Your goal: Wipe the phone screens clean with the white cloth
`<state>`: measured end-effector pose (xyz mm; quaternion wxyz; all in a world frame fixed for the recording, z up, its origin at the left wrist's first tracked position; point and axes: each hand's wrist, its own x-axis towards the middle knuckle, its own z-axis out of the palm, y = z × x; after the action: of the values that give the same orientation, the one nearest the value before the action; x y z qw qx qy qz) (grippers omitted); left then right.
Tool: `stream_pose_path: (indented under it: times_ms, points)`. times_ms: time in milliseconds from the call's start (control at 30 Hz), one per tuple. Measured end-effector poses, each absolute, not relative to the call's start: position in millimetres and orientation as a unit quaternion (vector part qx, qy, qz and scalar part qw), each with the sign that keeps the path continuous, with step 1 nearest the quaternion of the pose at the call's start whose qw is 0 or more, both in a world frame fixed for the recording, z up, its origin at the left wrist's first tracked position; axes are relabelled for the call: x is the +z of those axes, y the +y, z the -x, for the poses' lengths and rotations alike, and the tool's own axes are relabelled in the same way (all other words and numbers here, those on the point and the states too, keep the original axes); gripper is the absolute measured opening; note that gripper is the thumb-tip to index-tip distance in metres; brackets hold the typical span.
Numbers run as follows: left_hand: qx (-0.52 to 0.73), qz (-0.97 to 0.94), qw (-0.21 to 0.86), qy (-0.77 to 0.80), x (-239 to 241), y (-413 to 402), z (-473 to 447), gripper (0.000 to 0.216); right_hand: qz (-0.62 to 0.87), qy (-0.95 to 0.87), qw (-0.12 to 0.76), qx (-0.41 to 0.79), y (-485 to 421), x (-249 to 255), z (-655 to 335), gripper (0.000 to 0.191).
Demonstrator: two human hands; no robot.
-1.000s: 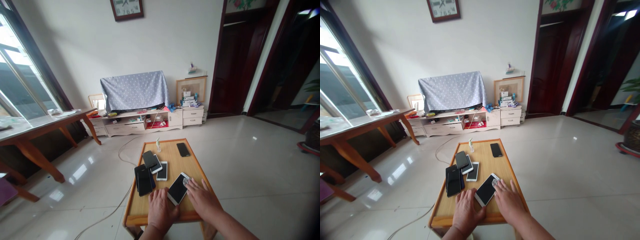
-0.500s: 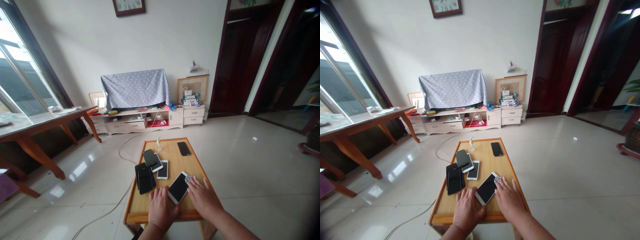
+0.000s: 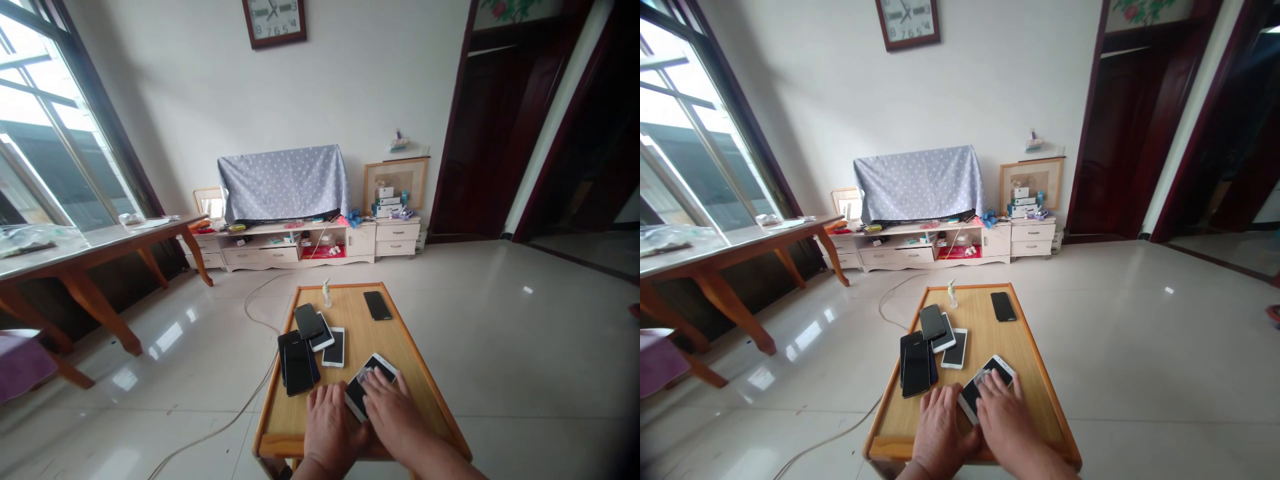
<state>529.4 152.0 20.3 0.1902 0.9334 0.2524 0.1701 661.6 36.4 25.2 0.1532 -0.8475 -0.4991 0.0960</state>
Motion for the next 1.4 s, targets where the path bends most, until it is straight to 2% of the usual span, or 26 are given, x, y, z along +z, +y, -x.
stream_pose_path:
  times_ms: [133, 367, 600, 800, 1000, 1233, 1400]
  points:
    - [0.169, -0.932, 0.196, 0.253, 18, 153, -530, 0.045, 0.802, -0.559, 0.174, 0.122, 47, 27, -648, 0.05]
    - [0.178, -0.935, 0.176, 0.252, 19, 151, -529, 0.058, 0.889, -0.431, 0.136, 0.078, 49, 28, -690, 0.055]
    - [0.17, -0.936, 0.18, 0.252, 19, 152, -530, 0.044, 0.791, -0.571, 0.175, 0.135, 35, 26, -648, 0.051]
    - [0.173, -0.936, 0.169, 0.254, 24, 149, -530, 0.057, 0.874, -0.457, 0.141, 0.082, 12, 27, -678, 0.055]
    - [0.159, -0.938, 0.167, 0.258, 23, 148, -531, 0.049, 0.793, -0.56, 0.194, 0.141, 1, 24, -647, 0.052]
    - [0.18, -0.937, 0.16, 0.252, 24, 146, -532, 0.053, 0.882, -0.437, 0.151, 0.09, 1, 34, -682, 0.056]
    - [0.181, -0.939, 0.159, 0.247, 21, 147, -532, 0.054, 0.811, -0.536, 0.197, 0.127, 5, 30, -649, 0.052]
